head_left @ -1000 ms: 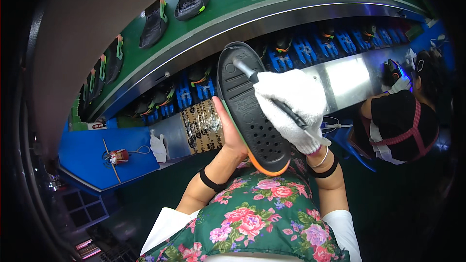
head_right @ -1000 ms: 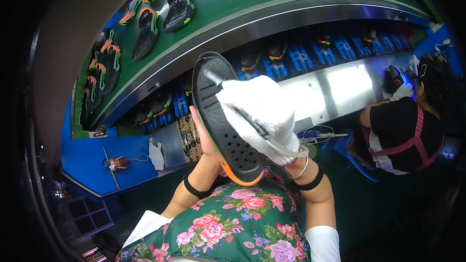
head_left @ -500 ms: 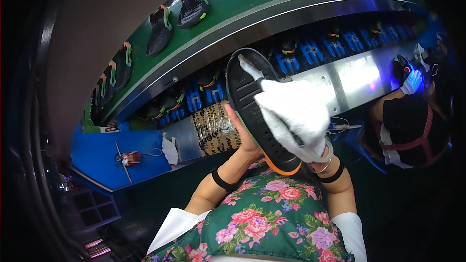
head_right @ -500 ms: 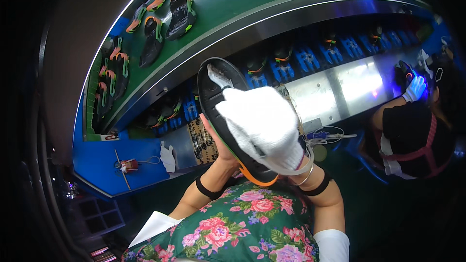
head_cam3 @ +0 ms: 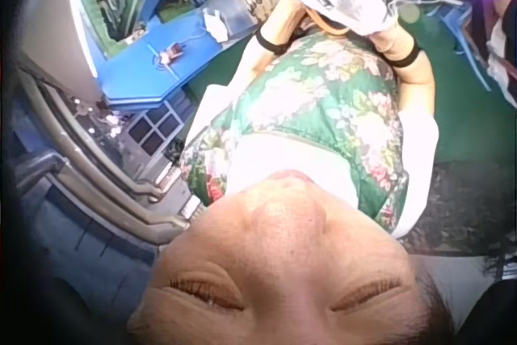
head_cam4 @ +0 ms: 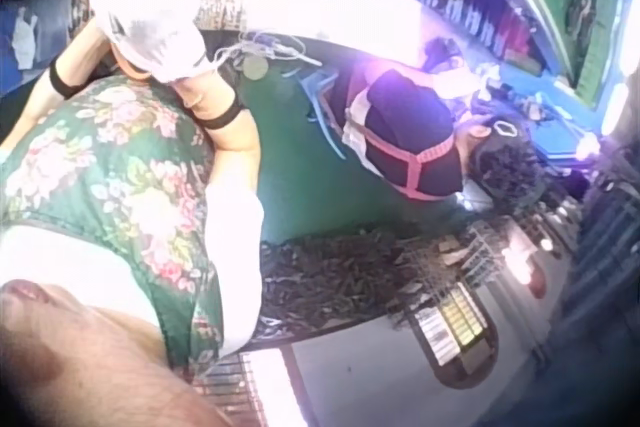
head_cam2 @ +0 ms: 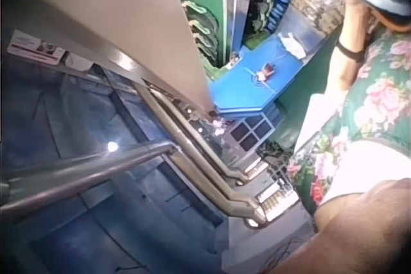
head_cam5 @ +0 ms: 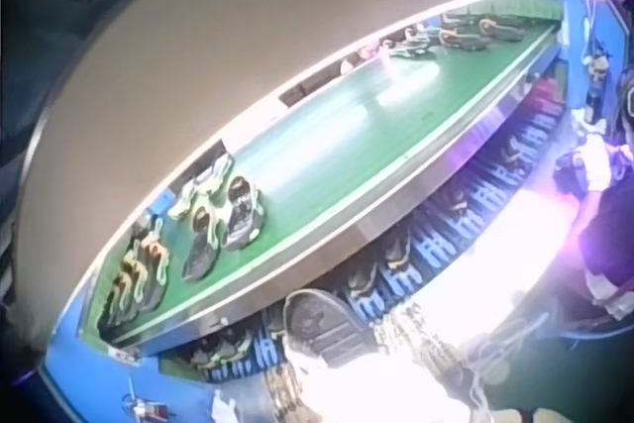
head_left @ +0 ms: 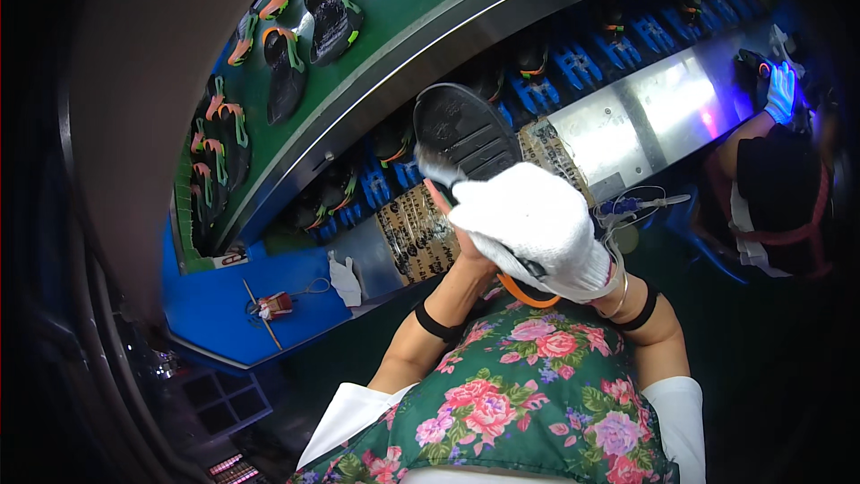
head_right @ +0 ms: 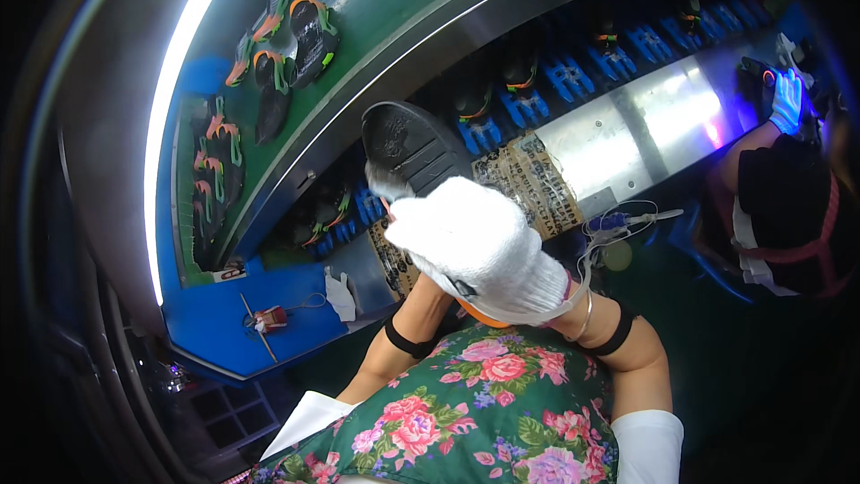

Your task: Applying glue or solvent to shoe soles using a brush at a factory workstation assembly line.

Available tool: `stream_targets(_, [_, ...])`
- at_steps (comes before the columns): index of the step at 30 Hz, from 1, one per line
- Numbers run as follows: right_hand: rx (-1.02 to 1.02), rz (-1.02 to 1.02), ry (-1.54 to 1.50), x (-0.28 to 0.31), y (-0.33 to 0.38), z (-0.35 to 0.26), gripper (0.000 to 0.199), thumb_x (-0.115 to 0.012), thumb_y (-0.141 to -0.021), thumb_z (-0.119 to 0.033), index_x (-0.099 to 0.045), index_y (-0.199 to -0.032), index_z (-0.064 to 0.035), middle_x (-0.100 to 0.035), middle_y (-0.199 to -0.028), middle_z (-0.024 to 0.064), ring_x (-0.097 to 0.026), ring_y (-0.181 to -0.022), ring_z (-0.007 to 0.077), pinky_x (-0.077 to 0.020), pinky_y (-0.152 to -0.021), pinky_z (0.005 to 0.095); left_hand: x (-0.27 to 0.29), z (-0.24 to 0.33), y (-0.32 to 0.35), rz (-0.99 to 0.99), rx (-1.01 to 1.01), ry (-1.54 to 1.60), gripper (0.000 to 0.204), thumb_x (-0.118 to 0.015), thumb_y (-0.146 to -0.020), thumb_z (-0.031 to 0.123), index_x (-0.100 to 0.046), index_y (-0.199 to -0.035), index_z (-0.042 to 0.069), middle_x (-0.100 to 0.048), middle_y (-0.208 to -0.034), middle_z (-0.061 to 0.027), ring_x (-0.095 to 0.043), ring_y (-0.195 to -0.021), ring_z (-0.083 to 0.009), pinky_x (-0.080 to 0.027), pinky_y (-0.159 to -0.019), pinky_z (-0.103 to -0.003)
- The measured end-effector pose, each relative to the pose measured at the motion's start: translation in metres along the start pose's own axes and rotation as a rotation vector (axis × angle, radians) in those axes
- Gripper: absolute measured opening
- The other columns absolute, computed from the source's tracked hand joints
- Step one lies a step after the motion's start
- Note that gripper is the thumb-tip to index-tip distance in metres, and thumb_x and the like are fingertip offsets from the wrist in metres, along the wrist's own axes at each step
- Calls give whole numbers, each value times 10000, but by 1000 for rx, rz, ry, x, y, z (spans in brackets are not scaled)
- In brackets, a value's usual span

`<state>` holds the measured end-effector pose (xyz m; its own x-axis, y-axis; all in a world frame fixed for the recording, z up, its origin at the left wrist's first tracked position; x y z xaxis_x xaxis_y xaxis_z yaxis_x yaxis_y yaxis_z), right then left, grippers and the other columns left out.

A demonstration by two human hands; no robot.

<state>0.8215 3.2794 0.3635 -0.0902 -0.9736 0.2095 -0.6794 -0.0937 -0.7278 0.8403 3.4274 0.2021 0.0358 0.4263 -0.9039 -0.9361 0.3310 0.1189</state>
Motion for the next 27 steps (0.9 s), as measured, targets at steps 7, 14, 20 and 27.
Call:
stream_targets(7, [-67, -23, 93, 8, 6, 9, 302, -725, -806, -41, -749, -1106, -62, -738, -1073, 114, -704, -945, 289, -570, -826, 394, 29, 4, -1, 160, 36, -151, 916, -306, -933, 813, -469, -1447, 73, -577, -1387, -144, -578, -1267, -328, -431, -1120, -492])
stream_targets(14, [-151, 52, -176, 9, 13, 26, 173, -796, -762, -48, -779, -933, -53, -759, -994, 128, -715, -866, 258, -563, -760, 354, 8, 5, -3, -192, 172, 48, 1061, -258, -859, 909, -404, -1495, 72, -581, -1342, -143, -591, -1218, -265, -450, -1080, -491])
stream_targets(20, [-10, -85, -17, -8, 20, 13, 242, -772, -762, -32, -768, -1001, -63, -754, -1044, 130, -713, -869, 280, -570, -764, 359, 95, 21, 15, 270, -59, -633, 815, -293, -984, 752, -330, -1564, 181, -505, -1452, -94, -542, -1281, -277, -371, -1156, -474])
stream_targets(27, [-80, 18, -17, 10, 19, 24, 254, -773, -782, -51, -762, -1035, -66, -748, -1013, 105, -703, -853, 269, -565, -762, 361, 22, 22, -6, 333, -11, -288, 934, -251, -927, 837, -433, -1496, 118, -574, -1390, -113, -588, -1212, -295, -440, -1091, -459])
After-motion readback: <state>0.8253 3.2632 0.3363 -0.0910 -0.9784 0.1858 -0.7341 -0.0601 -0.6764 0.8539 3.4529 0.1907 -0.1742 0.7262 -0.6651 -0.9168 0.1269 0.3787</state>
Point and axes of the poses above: each hand's wrist, its own y-axis away from the middle knuckle, its own x-axis out of the back of the hand, z = x × y, the point moved 6 cm from there along -y, towards the middle knuckle
